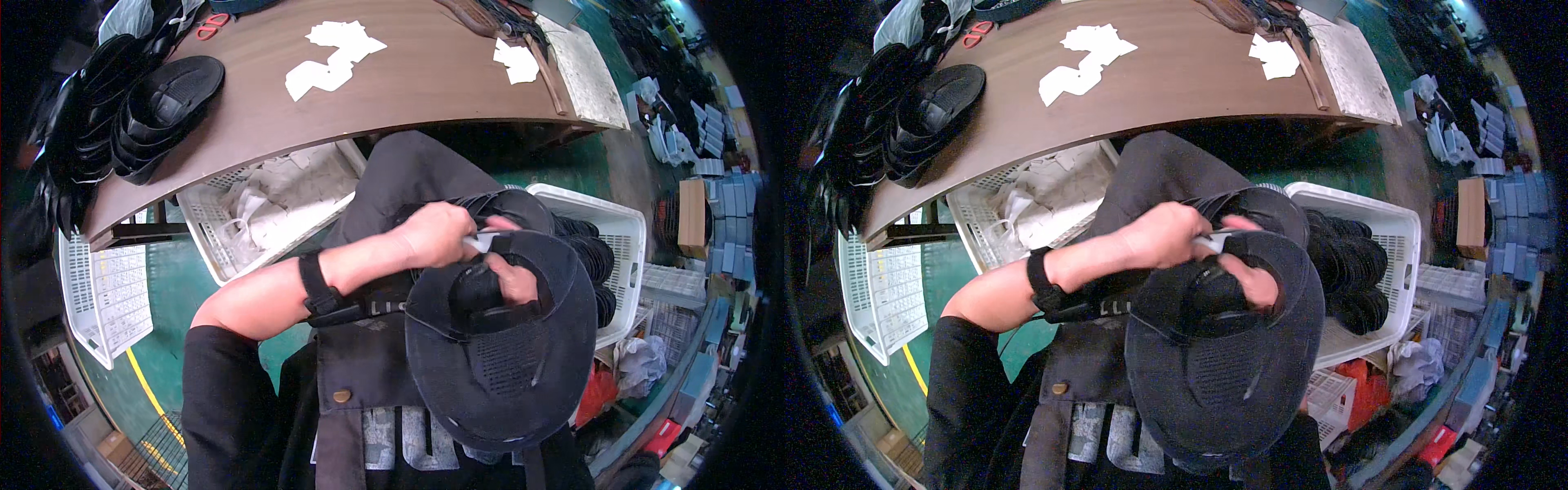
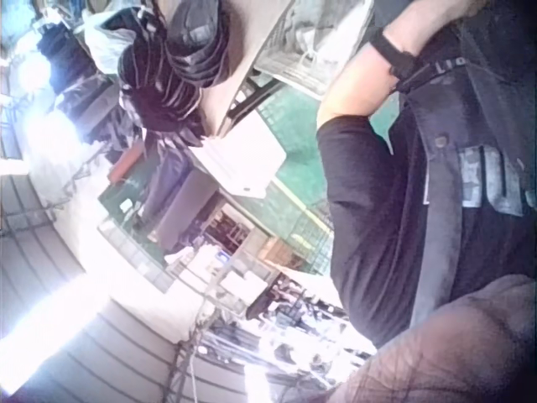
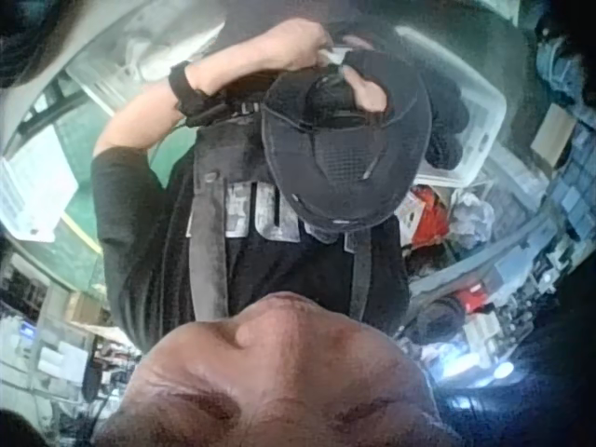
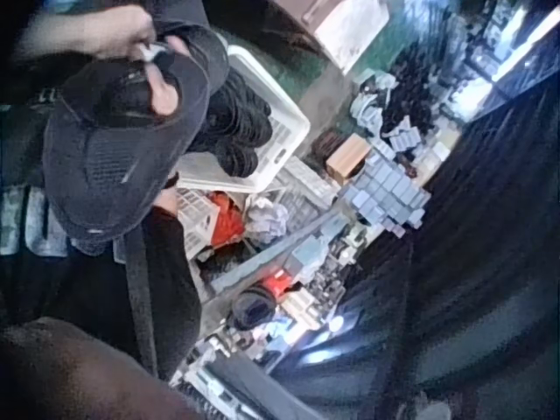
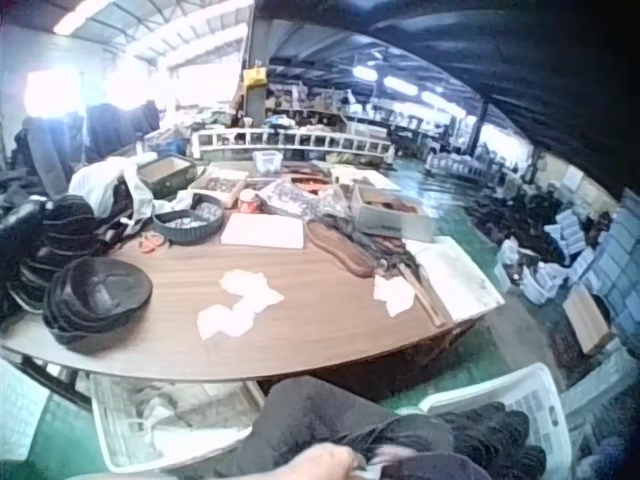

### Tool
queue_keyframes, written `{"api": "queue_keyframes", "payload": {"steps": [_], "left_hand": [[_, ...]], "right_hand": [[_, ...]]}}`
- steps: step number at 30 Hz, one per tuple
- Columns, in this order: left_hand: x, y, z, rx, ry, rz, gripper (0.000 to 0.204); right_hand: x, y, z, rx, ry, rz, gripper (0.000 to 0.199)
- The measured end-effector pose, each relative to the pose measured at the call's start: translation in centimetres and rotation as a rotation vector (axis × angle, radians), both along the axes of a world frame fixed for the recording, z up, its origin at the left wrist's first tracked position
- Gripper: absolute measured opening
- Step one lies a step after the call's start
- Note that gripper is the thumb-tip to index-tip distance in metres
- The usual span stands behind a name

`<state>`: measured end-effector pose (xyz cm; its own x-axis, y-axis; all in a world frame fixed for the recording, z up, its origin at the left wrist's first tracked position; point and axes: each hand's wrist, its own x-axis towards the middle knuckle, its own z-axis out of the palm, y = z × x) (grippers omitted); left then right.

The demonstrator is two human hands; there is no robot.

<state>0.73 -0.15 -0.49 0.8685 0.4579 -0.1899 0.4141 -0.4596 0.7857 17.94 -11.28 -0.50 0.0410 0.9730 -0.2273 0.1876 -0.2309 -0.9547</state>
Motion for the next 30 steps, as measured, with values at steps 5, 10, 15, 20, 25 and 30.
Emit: {"api": "queue_keyframes", "payload": {"steps": [5,10,15,20,25,30], "left_hand": [[-0.1,1.3,-0.8,-0.171,-0.132,-0.058,0.016],[-3.4,3.6,3.5,0.585,-0.616,0.036,0.031],[-4.0,2.2,2.4,1.097,-0.546,-0.421,0.027],[-9.8,8.5,6.2,1.118,-0.28,-0.229,0.02],[-22.4,17.5,7.3,1.232,0.565,0.158,0.034],[-62.8,25.4,6.2,1.475,0.79,0.116,0.04]], "right_hand": [[-1.0,-0.1,-3.5,0.071,0.481,-0.386,0.031],[-2.5,2.0,-0.4,0.214,0.508,-0.553,0.031],[-1.1,3.0,-2.5,0.064,0.436,-0.212,0.031],[5.0,-0.8,-3.7,0.065,0.494,-0.645,0.031],[9.2,-5.0,-0.9,0.016,0.081,-0.745,0.033],[16.4,-6.8,-4.9,0.151,0.111,-0.922,0.028]]}}
